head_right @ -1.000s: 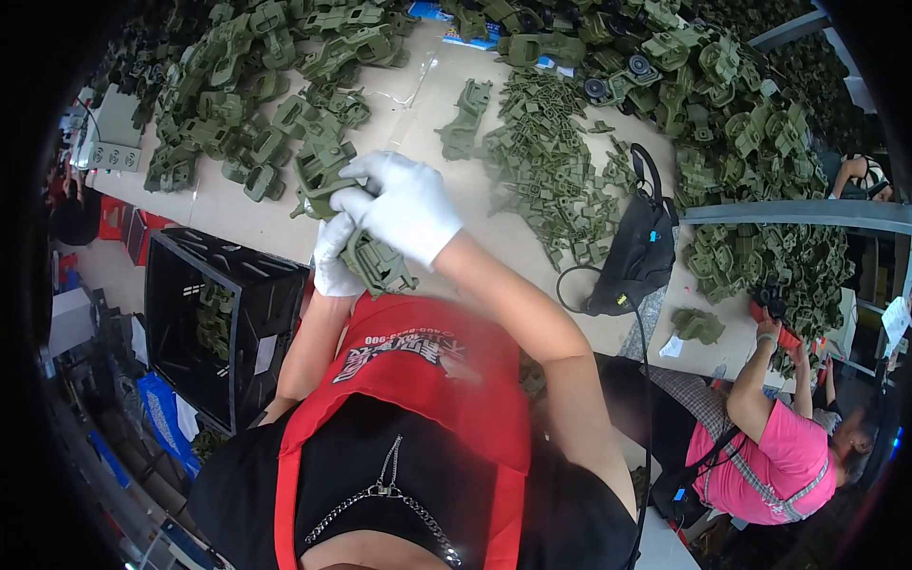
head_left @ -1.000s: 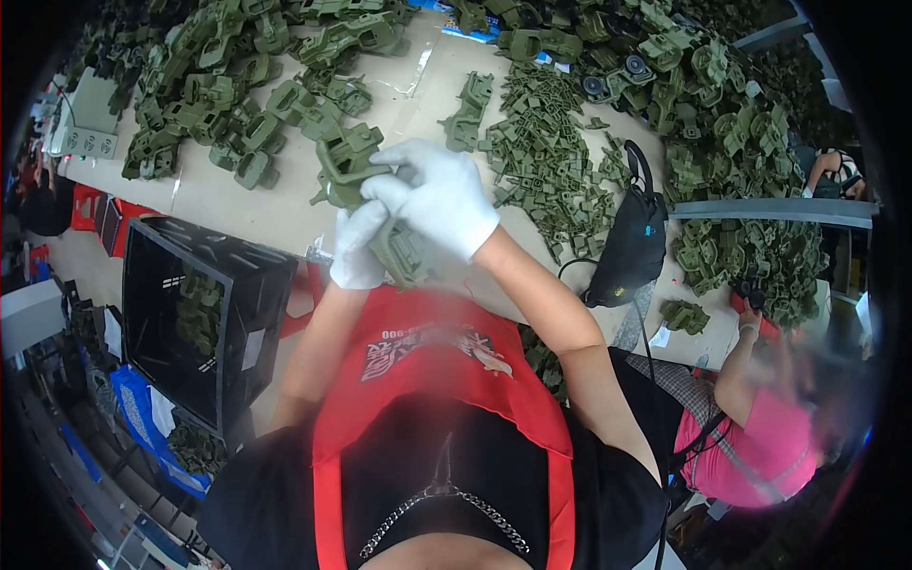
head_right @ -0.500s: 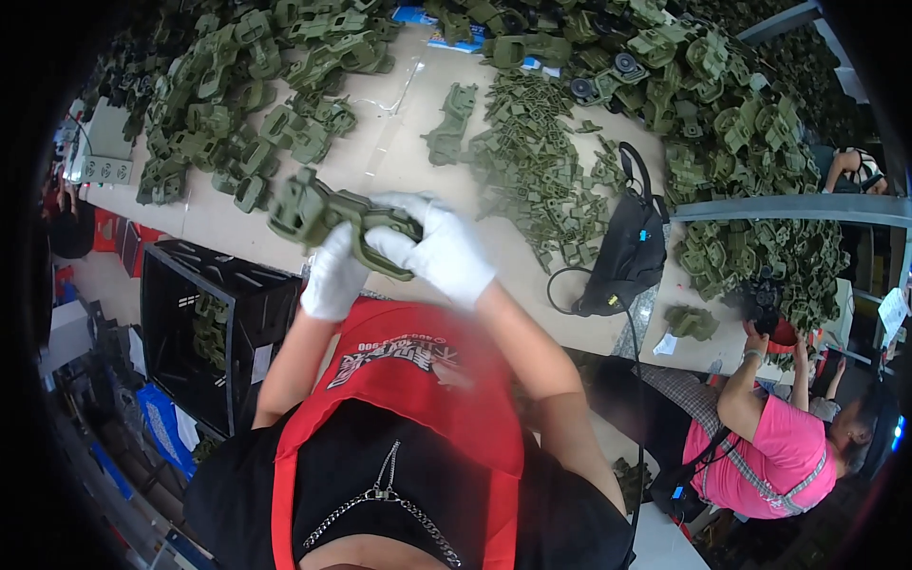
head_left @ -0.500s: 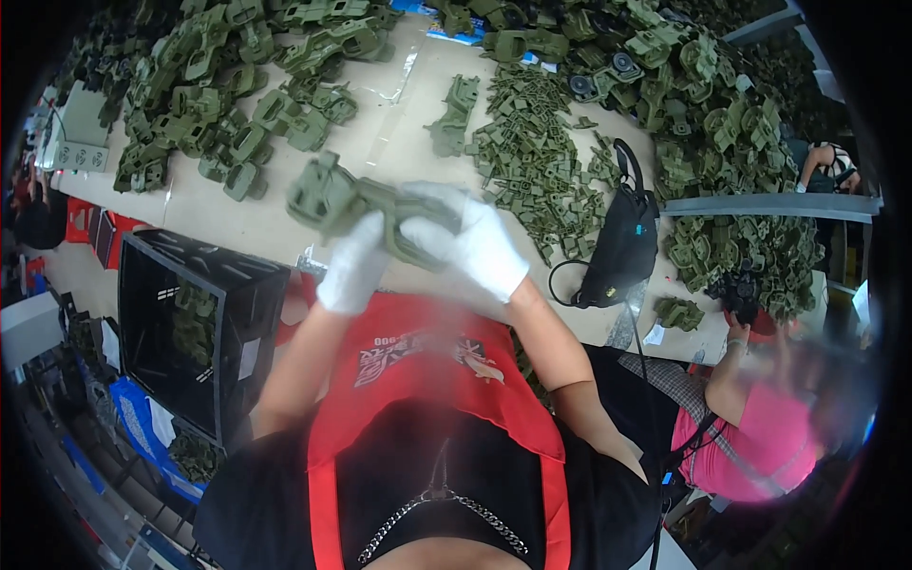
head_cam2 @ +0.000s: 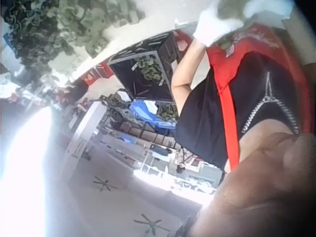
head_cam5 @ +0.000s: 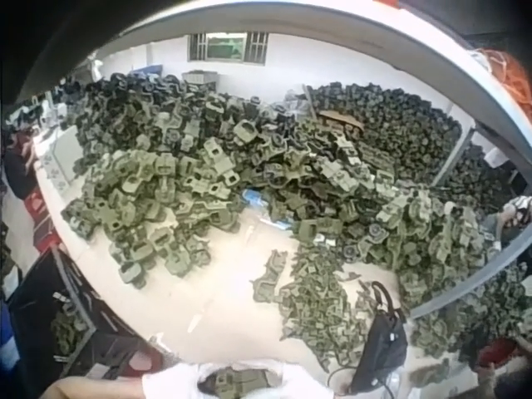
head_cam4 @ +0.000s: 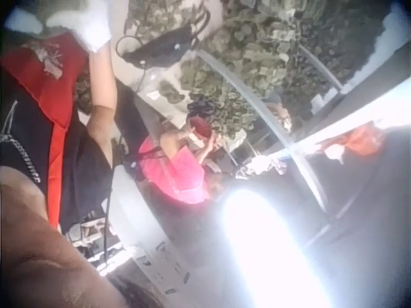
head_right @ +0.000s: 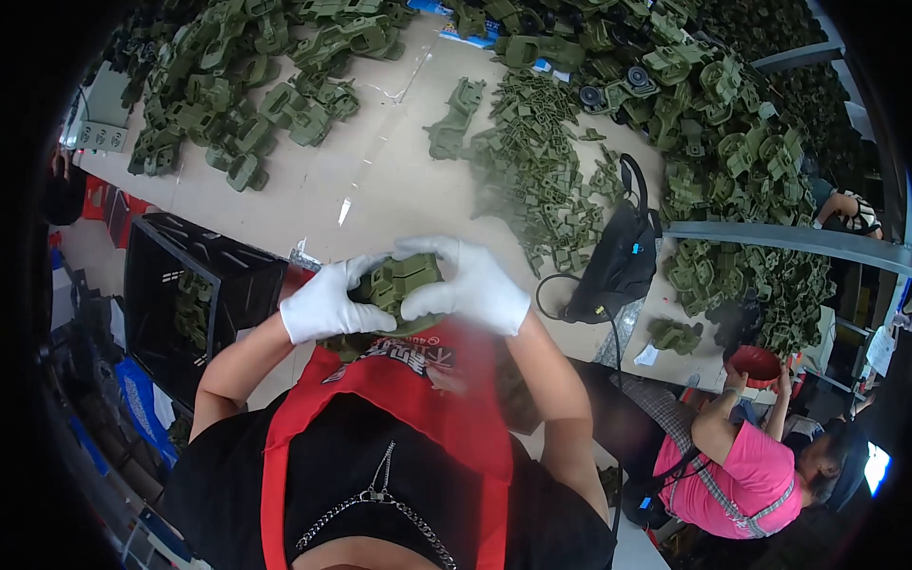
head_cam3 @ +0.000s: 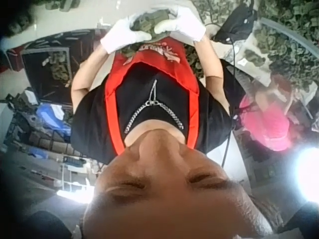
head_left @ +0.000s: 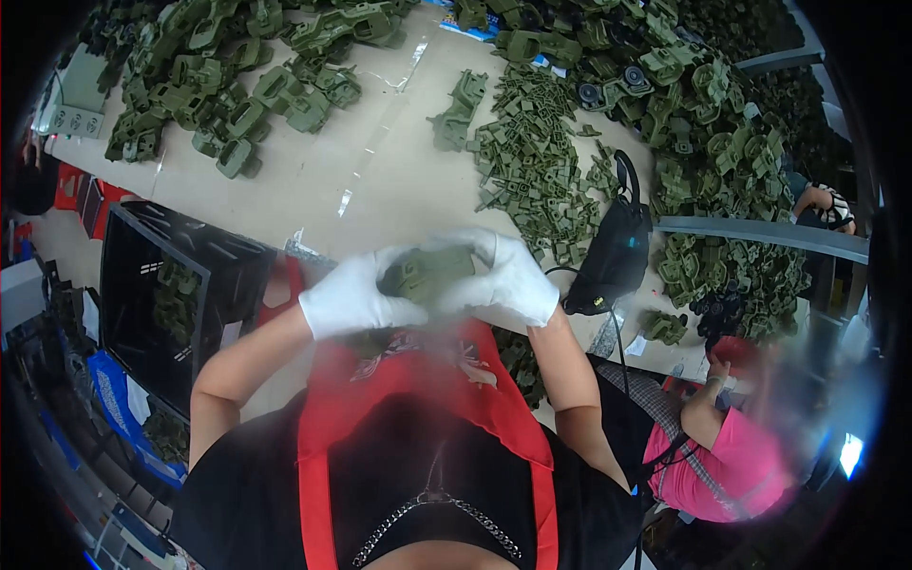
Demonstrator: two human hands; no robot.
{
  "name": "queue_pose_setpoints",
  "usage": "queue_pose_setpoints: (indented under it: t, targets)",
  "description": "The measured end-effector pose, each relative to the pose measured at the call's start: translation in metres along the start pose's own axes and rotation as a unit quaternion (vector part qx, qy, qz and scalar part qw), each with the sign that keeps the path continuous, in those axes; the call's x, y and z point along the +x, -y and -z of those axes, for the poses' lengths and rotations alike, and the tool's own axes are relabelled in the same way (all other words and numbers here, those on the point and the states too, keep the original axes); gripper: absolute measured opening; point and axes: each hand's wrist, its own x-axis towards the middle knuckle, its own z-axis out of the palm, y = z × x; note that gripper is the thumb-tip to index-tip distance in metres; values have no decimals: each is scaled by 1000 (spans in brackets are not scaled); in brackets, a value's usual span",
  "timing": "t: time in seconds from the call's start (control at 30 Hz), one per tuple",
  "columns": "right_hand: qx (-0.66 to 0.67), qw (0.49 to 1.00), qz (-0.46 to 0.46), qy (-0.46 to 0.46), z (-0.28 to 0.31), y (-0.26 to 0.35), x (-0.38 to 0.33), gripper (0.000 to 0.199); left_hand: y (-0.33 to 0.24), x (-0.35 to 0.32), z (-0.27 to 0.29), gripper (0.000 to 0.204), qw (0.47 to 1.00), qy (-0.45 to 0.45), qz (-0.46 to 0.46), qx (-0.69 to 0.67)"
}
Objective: The person assembles toy vehicle parts by picking up plastic components from the workbench and pressing them together by hand.
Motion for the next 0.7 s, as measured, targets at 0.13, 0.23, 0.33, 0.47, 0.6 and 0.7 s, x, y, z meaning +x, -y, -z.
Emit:
queue_pose_setpoints:
  t: [0.13, 0.23, 0.33, 0.47, 0.6, 0.7]
  targets:
    - [141, 987, -45, -59, -16, -2, -9, 67, -22, -8, -12, 79, 990, -76, 71, 97]
    - [45, 996, 16, -80, -22, -2, -12, 62, -28, -11, -16, 74, 993, -90, 64, 37]
    - [26, 995, -4, -99, -26, 1, -15, 60, -28, -13, -19, 69, 992, -111, 25, 60]
    - [140, 980, -80, -116, -24, -13, -2, 59, 4, 3, -15, 61, 996, -69, 51, -8]
    - [144, 980, -83, -109, -10, -8, 3, 57, -6, 7, 8, 85, 985, -47, 92, 138]
    - [215, 950, -26, -226, 1, -27, -12, 49, 3, -19, 28, 94, 982, -109, 52, 147]
